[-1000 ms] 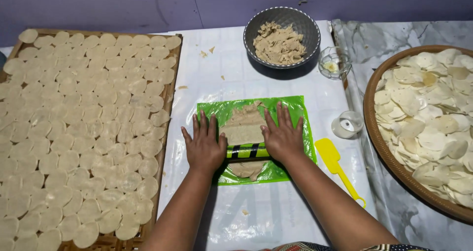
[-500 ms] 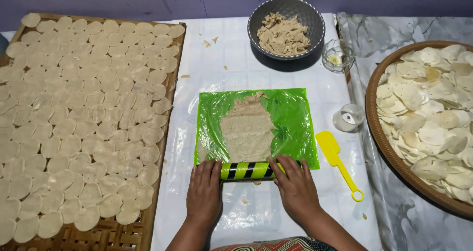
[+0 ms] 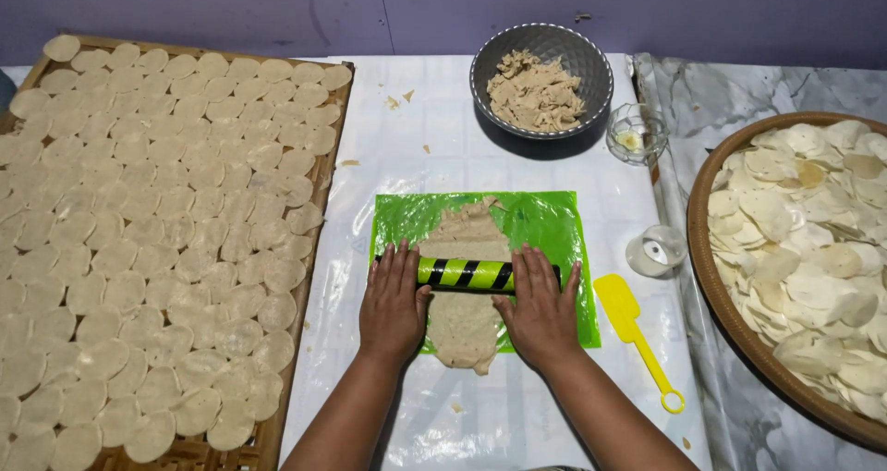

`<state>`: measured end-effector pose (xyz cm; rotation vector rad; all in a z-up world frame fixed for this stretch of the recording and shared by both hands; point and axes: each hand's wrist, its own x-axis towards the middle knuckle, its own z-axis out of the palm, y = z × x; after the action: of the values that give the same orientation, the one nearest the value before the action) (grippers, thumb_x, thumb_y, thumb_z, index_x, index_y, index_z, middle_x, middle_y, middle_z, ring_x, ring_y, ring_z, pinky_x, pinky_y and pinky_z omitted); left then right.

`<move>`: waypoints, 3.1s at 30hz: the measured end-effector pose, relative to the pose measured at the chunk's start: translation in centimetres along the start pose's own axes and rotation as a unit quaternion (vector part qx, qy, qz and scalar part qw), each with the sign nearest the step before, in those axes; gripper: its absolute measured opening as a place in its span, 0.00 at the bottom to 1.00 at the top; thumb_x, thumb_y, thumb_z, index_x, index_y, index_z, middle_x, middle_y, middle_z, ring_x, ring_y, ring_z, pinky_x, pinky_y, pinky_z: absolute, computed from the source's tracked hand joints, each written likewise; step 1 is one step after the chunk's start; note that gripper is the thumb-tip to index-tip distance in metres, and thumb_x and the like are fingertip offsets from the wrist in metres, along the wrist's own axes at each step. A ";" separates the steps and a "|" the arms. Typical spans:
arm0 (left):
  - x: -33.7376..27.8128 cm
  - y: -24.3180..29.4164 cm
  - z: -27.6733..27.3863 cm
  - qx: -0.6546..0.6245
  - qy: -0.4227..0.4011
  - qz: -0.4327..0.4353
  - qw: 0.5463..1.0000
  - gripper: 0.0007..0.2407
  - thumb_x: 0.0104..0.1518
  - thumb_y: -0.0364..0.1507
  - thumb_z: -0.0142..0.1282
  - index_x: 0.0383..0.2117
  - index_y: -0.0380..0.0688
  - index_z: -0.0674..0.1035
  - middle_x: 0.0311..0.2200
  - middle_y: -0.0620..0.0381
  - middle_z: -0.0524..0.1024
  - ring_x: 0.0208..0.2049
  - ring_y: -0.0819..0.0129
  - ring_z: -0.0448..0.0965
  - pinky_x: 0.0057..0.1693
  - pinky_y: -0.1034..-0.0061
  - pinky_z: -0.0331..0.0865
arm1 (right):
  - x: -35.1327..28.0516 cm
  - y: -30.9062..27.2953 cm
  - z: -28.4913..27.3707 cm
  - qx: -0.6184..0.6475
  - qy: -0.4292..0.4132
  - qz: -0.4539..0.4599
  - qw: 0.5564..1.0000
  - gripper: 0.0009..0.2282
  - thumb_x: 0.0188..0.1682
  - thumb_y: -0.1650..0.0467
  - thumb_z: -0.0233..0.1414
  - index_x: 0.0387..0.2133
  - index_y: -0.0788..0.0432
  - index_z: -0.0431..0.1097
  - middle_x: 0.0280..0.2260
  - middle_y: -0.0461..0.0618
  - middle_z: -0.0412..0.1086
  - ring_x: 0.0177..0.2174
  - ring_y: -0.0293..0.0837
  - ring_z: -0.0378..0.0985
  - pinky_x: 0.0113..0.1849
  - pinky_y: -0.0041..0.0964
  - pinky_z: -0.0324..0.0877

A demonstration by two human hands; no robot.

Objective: Preparing and cutting out circular dough rounds and placing them on a drying rack.

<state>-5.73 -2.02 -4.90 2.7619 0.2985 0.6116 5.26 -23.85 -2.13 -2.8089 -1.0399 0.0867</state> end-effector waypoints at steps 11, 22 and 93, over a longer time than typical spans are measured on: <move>13.0 -1.8 2.1 0.091 -0.206 -0.123 0.966 0.27 0.68 0.46 0.22 0.65 0.50 0.69 0.69 0.50 0.62 0.71 0.49 0.55 0.72 0.54 0.43 | 13.0 2.0 -1.9 -0.009 -0.077 0.073 0.994 0.29 0.59 0.50 0.23 0.66 0.46 0.58 0.69 0.55 0.52 0.69 0.51 0.48 0.64 0.72 0.26; 5.7 -1.5 1.1 0.034 -0.069 -0.076 0.994 0.24 0.70 0.39 0.31 0.71 0.46 0.56 0.73 0.45 0.50 0.73 0.48 0.46 0.73 0.49 0.37 | 5.3 -0.6 -1.9 0.023 -0.092 0.058 0.994 0.31 0.59 0.51 0.29 0.71 0.53 0.42 0.71 0.61 0.40 0.70 0.55 0.37 0.61 0.76 0.20; 14.1 -2.7 2.4 0.027 -0.121 -0.119 0.985 0.24 0.70 0.41 0.31 0.71 0.47 0.59 0.72 0.46 0.53 0.74 0.46 0.45 0.73 0.48 0.33 | 15.0 2.5 -0.1 0.012 0.008 0.028 1.000 0.29 0.60 0.51 0.31 0.65 0.57 0.57 0.63 0.62 0.59 0.66 0.56 0.56 0.63 0.65 0.40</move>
<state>7.51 3.65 -2.52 2.7565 0.5849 0.2085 18.25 -16.02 -2.51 -2.8131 -0.9501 0.0821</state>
